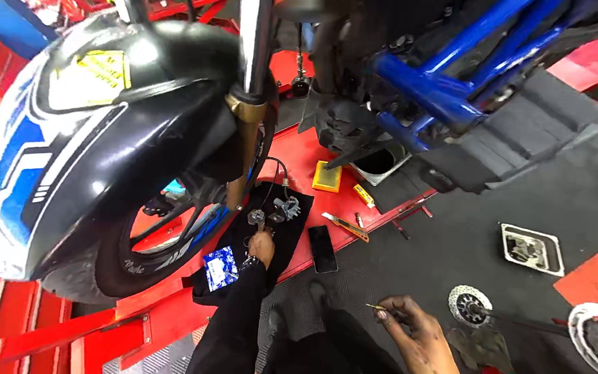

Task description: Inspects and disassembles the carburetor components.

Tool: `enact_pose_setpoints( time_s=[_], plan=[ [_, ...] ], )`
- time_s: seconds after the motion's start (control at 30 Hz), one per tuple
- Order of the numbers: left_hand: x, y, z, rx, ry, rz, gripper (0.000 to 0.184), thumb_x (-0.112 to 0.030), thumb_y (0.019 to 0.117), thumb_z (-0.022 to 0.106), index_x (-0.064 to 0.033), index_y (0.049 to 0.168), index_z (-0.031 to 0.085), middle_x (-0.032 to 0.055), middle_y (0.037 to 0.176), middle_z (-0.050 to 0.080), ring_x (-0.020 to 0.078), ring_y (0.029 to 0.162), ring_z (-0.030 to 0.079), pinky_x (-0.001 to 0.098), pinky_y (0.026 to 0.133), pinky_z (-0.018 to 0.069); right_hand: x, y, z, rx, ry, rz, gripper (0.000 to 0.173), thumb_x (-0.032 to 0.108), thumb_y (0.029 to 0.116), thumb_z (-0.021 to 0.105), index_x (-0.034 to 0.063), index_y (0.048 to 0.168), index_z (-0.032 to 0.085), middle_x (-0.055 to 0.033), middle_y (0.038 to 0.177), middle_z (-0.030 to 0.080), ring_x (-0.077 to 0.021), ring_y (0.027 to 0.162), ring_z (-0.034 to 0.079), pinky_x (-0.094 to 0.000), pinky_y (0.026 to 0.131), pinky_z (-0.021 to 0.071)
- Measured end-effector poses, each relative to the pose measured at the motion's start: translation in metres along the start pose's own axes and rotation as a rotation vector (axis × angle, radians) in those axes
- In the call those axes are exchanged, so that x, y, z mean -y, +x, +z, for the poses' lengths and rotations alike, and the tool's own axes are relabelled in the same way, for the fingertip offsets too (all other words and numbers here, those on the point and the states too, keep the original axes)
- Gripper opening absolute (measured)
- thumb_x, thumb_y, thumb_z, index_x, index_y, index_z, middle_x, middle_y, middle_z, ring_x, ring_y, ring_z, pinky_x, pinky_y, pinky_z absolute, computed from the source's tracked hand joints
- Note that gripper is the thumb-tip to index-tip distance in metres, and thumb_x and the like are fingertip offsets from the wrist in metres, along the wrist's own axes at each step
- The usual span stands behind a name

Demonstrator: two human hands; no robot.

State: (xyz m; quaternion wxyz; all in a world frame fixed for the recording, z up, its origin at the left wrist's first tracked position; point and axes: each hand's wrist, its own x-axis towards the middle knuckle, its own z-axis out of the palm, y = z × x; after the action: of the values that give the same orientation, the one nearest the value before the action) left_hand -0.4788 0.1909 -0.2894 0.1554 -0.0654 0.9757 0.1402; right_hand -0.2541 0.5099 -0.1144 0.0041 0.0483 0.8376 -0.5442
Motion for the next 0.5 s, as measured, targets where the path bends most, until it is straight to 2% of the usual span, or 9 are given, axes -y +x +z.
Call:
enact_pose_setpoints(
  time_s=[0.07,0.13,0.17,0.23,0.27,0.3,0.33,0.4,0.5],
  plan=[
    [0.003,0.0,-0.001,-0.026,-0.025,0.031,0.024,-0.018,0.0983,0.061,-0.0121,0.118,0.073,0.0146,0.14,0.06,0.04,0.107,0.068,0.0626,0.088,0.0569,0.006,0.003,0.01,0.083,0.009,-0.036,0.013,0.013,0.095,0.071,0.0072,0.106,0.069,-0.0007,0.096,0.074,-0.0121,0.081,0.073,-0.0316,0.075,0.0653],
    [0.003,-0.016,-0.004,-0.077,-0.108,0.026,0.026,-0.018,0.0988,0.06,-0.0126,0.122,0.071,0.0144,0.142,0.059,0.0397,0.114,0.066,0.0628,0.092,0.0557,0.009,0.008,0.023,0.153,0.025,-0.053,0.013,0.014,0.0951,0.071,0.0077,0.107,0.07,-0.0003,0.096,0.075,-0.0123,0.081,0.073,-0.0315,0.074,0.0656],
    [0.003,-0.033,-0.009,-0.138,-0.21,0.032,0.028,-0.022,0.1024,0.058,-0.0109,0.125,0.069,0.0151,0.138,0.061,0.0386,0.115,0.066,0.062,0.094,0.0547,0.01,0.013,0.032,0.181,0.04,-0.061,0.013,0.015,0.0953,0.071,0.0083,0.107,0.07,0.0,0.095,0.075,-0.0128,0.08,0.073,-0.0316,0.073,0.0655],
    [0.002,-0.084,-0.027,-0.27,-0.51,0.046,0.029,-0.026,0.1064,0.054,-0.0082,0.126,0.065,0.0143,0.117,0.071,0.0332,0.102,0.071,0.0587,0.087,0.0579,0.014,0.026,0.056,0.235,0.102,-0.065,0.014,0.017,0.0959,0.07,0.0091,0.107,0.07,-0.0002,0.093,0.075,-0.015,0.079,0.073,-0.0325,0.071,0.0651],
    [0.005,-0.113,-0.034,-0.3,-0.692,0.036,0.028,-0.026,0.1062,0.055,-0.0078,0.125,0.065,0.0104,0.106,0.074,0.0261,0.09,0.072,0.0513,0.08,0.0607,0.018,0.032,0.071,0.273,0.138,-0.062,0.015,0.018,0.0956,0.071,0.0086,0.107,0.07,-0.0008,0.093,0.075,-0.0159,0.079,0.073,-0.0332,0.07,0.0652],
    [0.009,-0.144,-0.042,-0.3,-0.906,0.018,0.026,-0.023,0.1058,0.056,-0.0072,0.125,0.064,0.0074,0.102,0.074,0.0201,0.082,0.072,0.0426,0.074,0.0618,0.024,0.038,0.086,0.325,0.174,-0.072,0.016,0.018,0.0953,0.071,0.0079,0.107,0.071,-0.0016,0.093,0.075,-0.0166,0.078,0.073,-0.0339,0.069,0.0653],
    [0.015,-0.176,-0.051,-0.289,-1.123,-0.014,0.025,-0.02,0.1052,0.056,-0.0073,0.125,0.063,0.0067,0.101,0.074,0.018,0.079,0.071,0.0374,0.07,0.0614,0.032,0.044,0.103,0.394,0.209,-0.093,0.016,0.018,0.0957,0.071,0.0074,0.108,0.071,-0.0027,0.093,0.075,-0.0175,0.078,0.073,-0.0347,0.069,0.0655],
    [0.028,-0.238,-0.068,-0.326,-1.497,-0.095,0.02,-0.016,0.1026,0.06,-0.0071,0.119,0.067,0.0102,0.099,0.073,0.0196,0.077,0.069,0.0339,0.067,0.06,0.052,0.049,0.14,0.564,0.243,-0.151,0.017,0.02,0.0963,0.071,0.0091,0.109,0.072,-0.0031,0.094,0.075,-0.0178,0.079,0.073,-0.0353,0.071,0.0649],
    [0.055,-0.311,-0.094,-0.488,-1.708,-0.173,0.017,-0.012,0.0995,0.063,-0.0042,0.112,0.071,0.0125,0.094,0.07,0.0187,0.074,0.067,0.0331,0.068,0.0595,0.093,0.035,0.195,0.781,0.235,-0.315,0.016,0.022,0.0964,0.071,0.013,0.109,0.072,-0.0001,0.096,0.073,-0.0146,0.082,0.071,-0.0332,0.072,0.0634]
  ],
)
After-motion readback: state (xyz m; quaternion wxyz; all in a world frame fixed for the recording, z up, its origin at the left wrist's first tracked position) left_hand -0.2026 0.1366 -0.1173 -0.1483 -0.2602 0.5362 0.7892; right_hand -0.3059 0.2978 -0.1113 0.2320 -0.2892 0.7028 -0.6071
